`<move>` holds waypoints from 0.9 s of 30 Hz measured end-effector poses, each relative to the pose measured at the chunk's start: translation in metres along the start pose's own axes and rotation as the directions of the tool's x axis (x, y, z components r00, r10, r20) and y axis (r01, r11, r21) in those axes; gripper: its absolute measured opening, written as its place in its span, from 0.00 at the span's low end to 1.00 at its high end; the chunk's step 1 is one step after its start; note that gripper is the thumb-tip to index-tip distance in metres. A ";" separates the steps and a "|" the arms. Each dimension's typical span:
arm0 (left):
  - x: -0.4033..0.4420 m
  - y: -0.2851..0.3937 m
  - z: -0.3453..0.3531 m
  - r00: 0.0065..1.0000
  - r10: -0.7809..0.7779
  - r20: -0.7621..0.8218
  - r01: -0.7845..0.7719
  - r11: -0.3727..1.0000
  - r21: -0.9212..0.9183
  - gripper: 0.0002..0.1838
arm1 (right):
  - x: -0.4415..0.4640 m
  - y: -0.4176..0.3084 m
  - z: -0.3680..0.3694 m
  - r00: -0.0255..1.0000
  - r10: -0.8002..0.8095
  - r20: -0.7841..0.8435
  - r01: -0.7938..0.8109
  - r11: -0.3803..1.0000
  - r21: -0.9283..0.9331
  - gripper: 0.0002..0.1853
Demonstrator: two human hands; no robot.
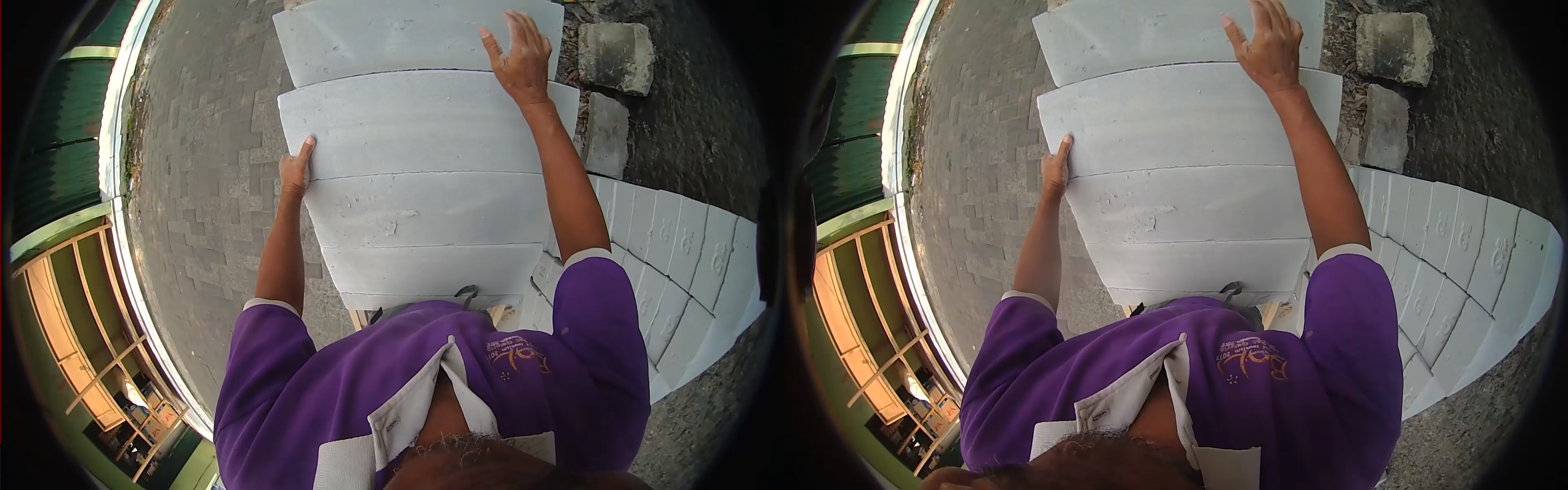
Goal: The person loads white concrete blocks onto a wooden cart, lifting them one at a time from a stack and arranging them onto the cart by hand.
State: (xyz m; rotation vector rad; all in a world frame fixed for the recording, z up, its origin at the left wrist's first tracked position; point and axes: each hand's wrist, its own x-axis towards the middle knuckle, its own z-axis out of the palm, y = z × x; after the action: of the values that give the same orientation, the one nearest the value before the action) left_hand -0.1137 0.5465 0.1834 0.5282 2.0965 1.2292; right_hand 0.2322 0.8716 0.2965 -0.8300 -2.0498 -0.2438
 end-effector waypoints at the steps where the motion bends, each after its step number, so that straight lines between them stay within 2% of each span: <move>1: 0.002 -0.003 -0.002 1.000 0.010 -0.007 -0.009 0.998 0.068 0.44 | -0.042 -0.006 0.028 0.994 -0.032 0.101 0.040 0.996 -0.084 0.27; 2: 0.005 -0.005 -0.003 1.000 0.022 -0.014 -0.020 0.991 0.135 0.44 | -0.051 -0.030 0.013 0.781 0.143 0.608 -0.055 0.985 -0.162 0.28; 3: 0.010 -0.006 -0.002 0.999 0.037 -0.025 -0.033 0.991 0.129 0.44 | -0.055 -0.023 0.024 0.792 0.134 0.596 -0.049 0.986 -0.157 0.28; 5: 0.008 -0.013 -0.001 0.998 0.042 -0.046 -0.038 0.994 0.100 0.45 | -0.066 -0.012 0.033 0.900 0.220 0.376 -0.210 0.975 -0.066 0.30; 6: 0.011 -0.014 -0.003 0.998 0.054 -0.031 -0.048 0.987 0.156 0.47 | -0.070 -0.013 0.033 0.902 0.222 0.370 -0.214 0.975 -0.065 0.30; 8: 0.011 -0.010 0.000 0.995 0.072 -0.062 -0.059 0.979 0.195 0.48 | -0.067 -0.014 0.032 0.939 0.114 0.323 -0.104 0.993 -0.050 0.33; 10: 0.007 -0.006 -0.001 0.992 0.079 -0.093 -0.055 0.972 0.230 0.50 | -0.066 -0.021 0.025 0.948 0.101 0.301 -0.073 0.992 -0.104 0.34; 12: 0.014 -0.013 -0.004 0.994 0.043 -0.105 -0.003 0.937 0.349 0.54 | -0.076 -0.032 0.017 0.955 0.090 0.282 -0.044 0.985 -0.166 0.36; 14: 0.014 -0.011 -0.001 0.990 0.057 -0.129 -0.013 0.949 0.314 0.55 | -0.100 -0.053 0.002 0.902 0.130 0.412 -0.090 0.989 -0.114 0.39; 17: 0.018 -0.018 0.001 0.981 0.053 -0.187 0.006 0.954 0.299 0.56 | -0.149 -0.086 -0.020 0.875 0.175 0.451 -0.147 0.984 -0.098 0.40; 20: 0.022 -0.020 -0.002 0.976 0.054 -0.211 0.016 0.948 0.317 0.57 | -0.214 -0.128 -0.058 0.807 0.146 0.572 -0.135 0.989 -0.062 0.41; 23: 0.001 -0.010 0.004 0.982 0.052 -0.180 0.008 0.949 0.316 0.55 | -0.286 -0.169 -0.123 0.672 0.114 0.732 -0.189 0.982 0.021 0.41; 25: -0.004 -0.018 0.004 0.946 0.165 -0.278 -0.015 0.880 0.474 0.52 | -0.346 -0.185 -0.179 0.574 0.077 0.815 -0.161 0.987 0.020 0.41; 26: -0.007 -0.032 0.004 0.968 0.108 -0.225 0.007 0.890 0.456 0.51 | -0.379 -0.189 -0.212 0.527 0.122 0.841 -0.180 0.983 -0.030 0.40; 27: -0.023 -0.041 0.005 0.970 0.126 -0.208 -0.020 0.895 0.446 0.51 | -0.412 -0.192 -0.248 0.478 0.167 0.863 -0.196 0.977 -0.080 0.40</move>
State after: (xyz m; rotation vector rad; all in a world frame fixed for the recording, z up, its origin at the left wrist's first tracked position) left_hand -0.0949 0.5153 0.1534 0.6956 2.5998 0.8805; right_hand 0.4331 0.4204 0.1401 -1.3257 -2.8516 0.4502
